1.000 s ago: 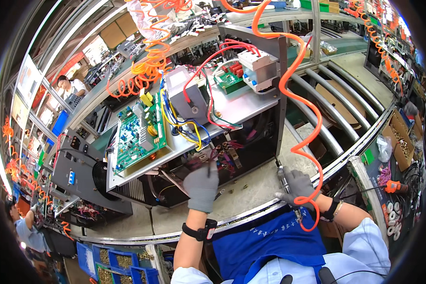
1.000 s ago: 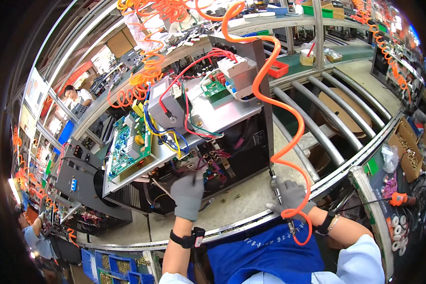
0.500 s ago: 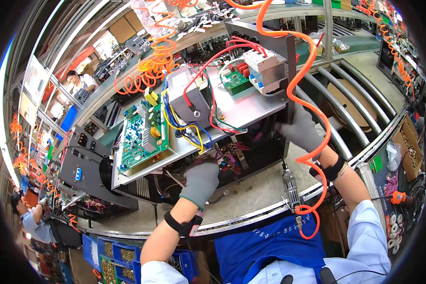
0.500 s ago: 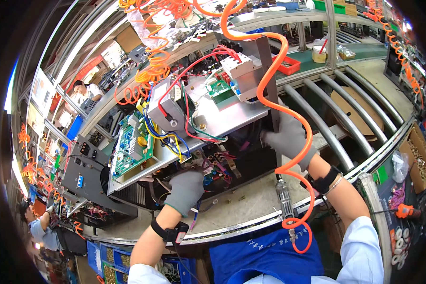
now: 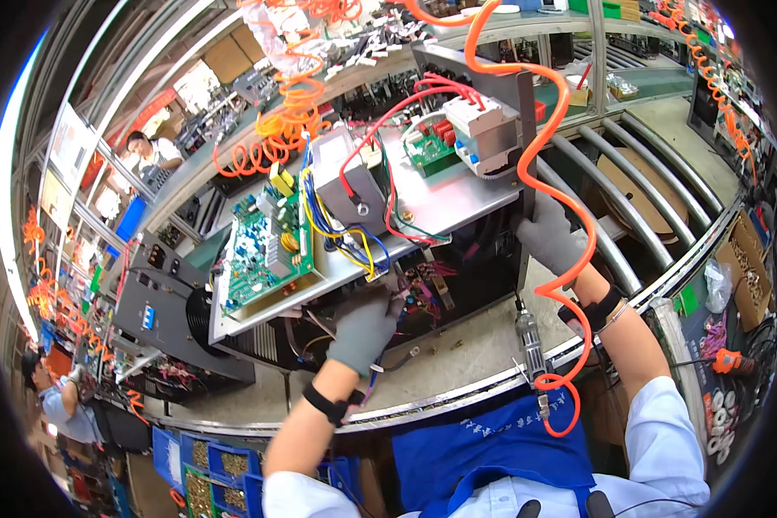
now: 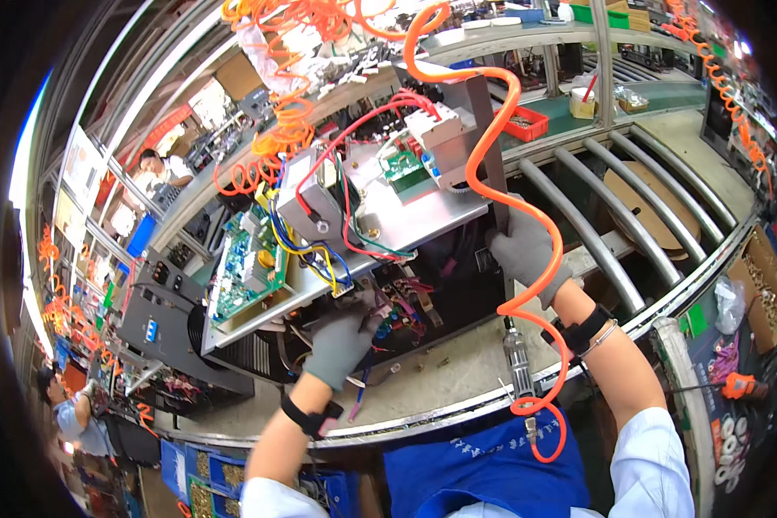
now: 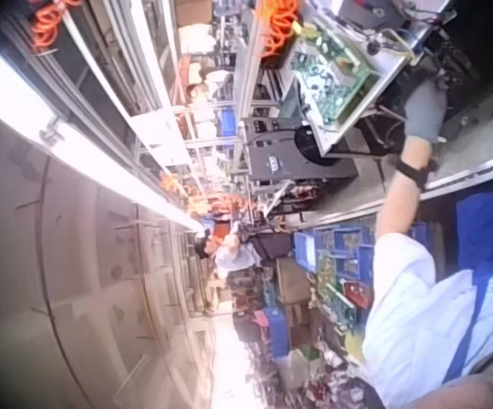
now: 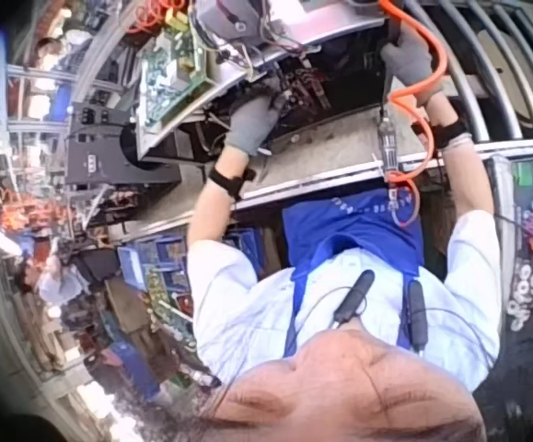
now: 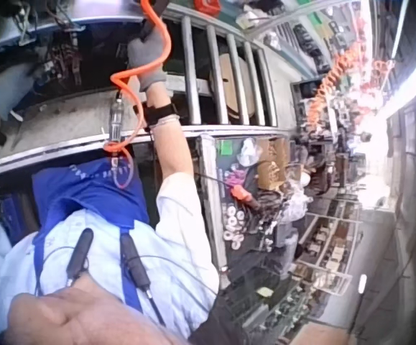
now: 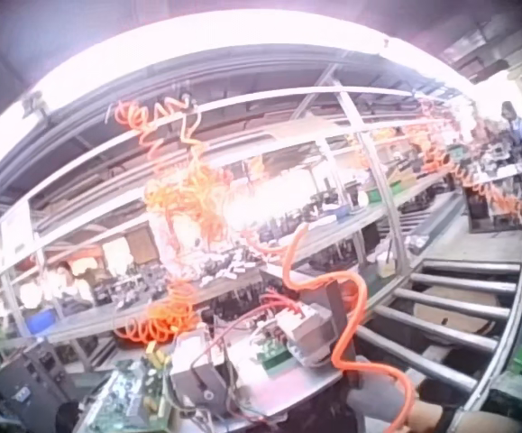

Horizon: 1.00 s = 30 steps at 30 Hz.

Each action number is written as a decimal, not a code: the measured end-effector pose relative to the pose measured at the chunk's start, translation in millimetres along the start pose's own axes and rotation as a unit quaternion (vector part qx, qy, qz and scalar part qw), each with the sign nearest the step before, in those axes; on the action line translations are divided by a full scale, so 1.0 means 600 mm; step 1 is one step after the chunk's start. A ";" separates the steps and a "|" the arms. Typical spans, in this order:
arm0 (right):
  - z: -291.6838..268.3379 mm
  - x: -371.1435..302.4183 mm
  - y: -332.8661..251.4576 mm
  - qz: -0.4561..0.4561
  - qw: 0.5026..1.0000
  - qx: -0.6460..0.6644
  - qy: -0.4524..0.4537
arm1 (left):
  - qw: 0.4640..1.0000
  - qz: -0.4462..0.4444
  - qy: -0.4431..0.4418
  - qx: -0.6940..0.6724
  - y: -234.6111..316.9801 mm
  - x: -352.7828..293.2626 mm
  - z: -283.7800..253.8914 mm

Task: The recorder is assembling internal components of a large power unit or inverter, using a pneumatic screwdriver to fasten wires and components.

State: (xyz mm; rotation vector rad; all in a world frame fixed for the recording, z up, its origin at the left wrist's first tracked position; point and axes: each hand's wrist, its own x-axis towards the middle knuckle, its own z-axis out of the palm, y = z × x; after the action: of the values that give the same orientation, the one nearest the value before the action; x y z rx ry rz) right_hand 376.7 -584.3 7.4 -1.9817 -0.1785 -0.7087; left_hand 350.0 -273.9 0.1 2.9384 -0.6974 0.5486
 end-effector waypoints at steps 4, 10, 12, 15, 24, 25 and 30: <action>-0.002 -0.003 -0.004 0.012 1.000 0.018 0.001 | 0.989 -0.142 -0.036 -0.018 -0.015 -0.042 0.045; 0.005 -0.004 0.008 0.029 0.999 -0.036 0.001 | 0.969 -0.169 0.049 -0.173 -0.017 -0.037 0.089; 0.009 -0.002 0.012 0.024 0.998 -0.060 0.021 | 0.977 -0.119 0.055 -0.166 0.008 -0.042 0.083; 0.012 -0.001 0.016 0.035 0.999 -0.010 0.029 | 0.988 -0.085 0.045 -0.123 0.050 -0.044 0.080; 0.003 -0.003 0.010 0.031 0.998 -0.048 0.011 | 0.991 -0.115 0.063 -0.019 0.003 -0.044 0.093; 0.004 -0.004 0.009 0.036 0.998 -0.051 0.005 | 0.995 -0.074 0.060 -0.032 -0.004 -0.043 0.093; 0.010 -0.005 0.010 0.050 0.997 -0.042 0.029 | 0.999 0.033 0.005 -0.003 0.004 -0.036 0.081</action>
State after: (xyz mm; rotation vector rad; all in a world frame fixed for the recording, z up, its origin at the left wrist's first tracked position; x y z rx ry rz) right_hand 379.2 -581.6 -1.3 -2.0314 -0.0154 -0.7188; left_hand 347.0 -274.0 -52.9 2.9148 -0.7947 0.5648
